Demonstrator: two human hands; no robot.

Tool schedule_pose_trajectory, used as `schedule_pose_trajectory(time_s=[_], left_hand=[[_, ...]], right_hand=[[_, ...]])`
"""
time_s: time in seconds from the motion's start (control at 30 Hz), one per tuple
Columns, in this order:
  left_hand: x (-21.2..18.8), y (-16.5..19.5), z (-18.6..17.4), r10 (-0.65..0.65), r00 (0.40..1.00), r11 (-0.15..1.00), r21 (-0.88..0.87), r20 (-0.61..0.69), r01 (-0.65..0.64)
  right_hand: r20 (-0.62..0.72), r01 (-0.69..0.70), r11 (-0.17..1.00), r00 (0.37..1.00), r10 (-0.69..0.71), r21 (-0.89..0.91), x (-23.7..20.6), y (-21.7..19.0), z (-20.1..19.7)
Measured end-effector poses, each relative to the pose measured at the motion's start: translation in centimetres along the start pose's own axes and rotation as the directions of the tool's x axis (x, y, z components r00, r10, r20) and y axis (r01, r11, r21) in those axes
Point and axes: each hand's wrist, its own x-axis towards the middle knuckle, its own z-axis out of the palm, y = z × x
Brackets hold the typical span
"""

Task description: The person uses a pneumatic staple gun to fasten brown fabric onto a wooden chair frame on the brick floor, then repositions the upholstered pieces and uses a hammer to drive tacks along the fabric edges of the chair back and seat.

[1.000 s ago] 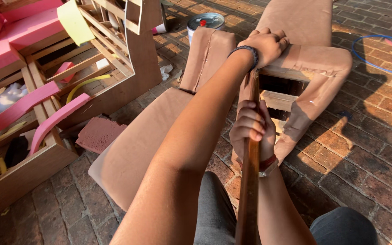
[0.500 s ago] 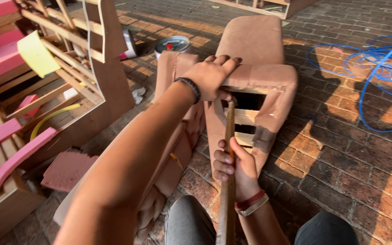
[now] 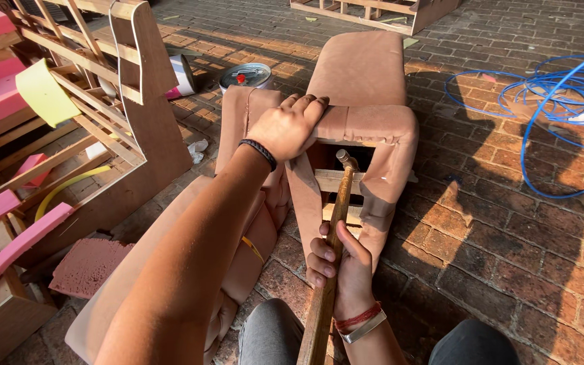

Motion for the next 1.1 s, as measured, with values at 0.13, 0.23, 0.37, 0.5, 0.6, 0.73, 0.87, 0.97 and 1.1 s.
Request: schedule_pose_trajectory(time_s=[0.13, 0.23, 0.37, 0.5, 0.6, 0.73, 0.87, 0.97, 1.1], left_hand=[[0.2, 0.7, -1.0, 0.007, 1.000, 1.000, 0.016, -0.005, -0.007], [0.5, 2.0, -2.5, -0.046, 0.999, 0.999, 0.007, -0.030, 0.046], [2.0, 4.2, -3.3, -0.075, 0.994, 0.994, 0.083, 0.076, 0.068], [4.6, 5.0, -1.8, 0.096, 0.995, 0.991, 0.086, 0.032, -0.099], [4.8, 4.8, -1.0, 0.147, 0.989, 0.973, 0.176, 0.021, -0.149], [4.8, 5.9, -1.3, 0.104, 0.995, 0.987, 0.122, 0.000, -0.103], [6.1, 8.3, -1.6, -0.138, 0.989, 0.989, 0.063, 0.057, 0.135], [6.4, 8.9, -1.2, -0.120, 0.993, 0.991, 0.063, -0.009, 0.120], [6.2, 8.8, -0.3, -0.113, 0.994, 0.988, 0.110, 0.005, 0.112]], right_hand=[[-0.013, -0.009, 1.000, 1.000, 0.009, 0.003, -1.1, -0.4, -0.1], [0.030, -0.022, 0.999, 0.999, 0.021, 0.027, -2.1, -1.0, -0.2], [0.074, -0.032, 0.997, 0.997, 0.028, 0.063, -3.0, -1.6, -0.3], [0.121, -0.022, 0.997, 0.993, 0.013, 0.068, -3.5, -1.7, -0.2], [0.134, -0.035, 0.995, 0.991, 0.022, 0.098, -3.7, -1.7, -0.3], [0.160, -0.020, 0.987, 0.987, -0.006, 0.159, -4.0, -2.1, -0.4], [0.219, -0.013, 0.969, 0.975, -0.043, 0.248, -4.4, -1.8, -0.4], [0.230, -0.007, 0.949, 0.971, -0.069, 0.316, -4.7, -0.8, -0.4], [0.224, -0.036, 0.942, 0.974, -0.043, 0.335, -4.6, 0.3, -0.6]])
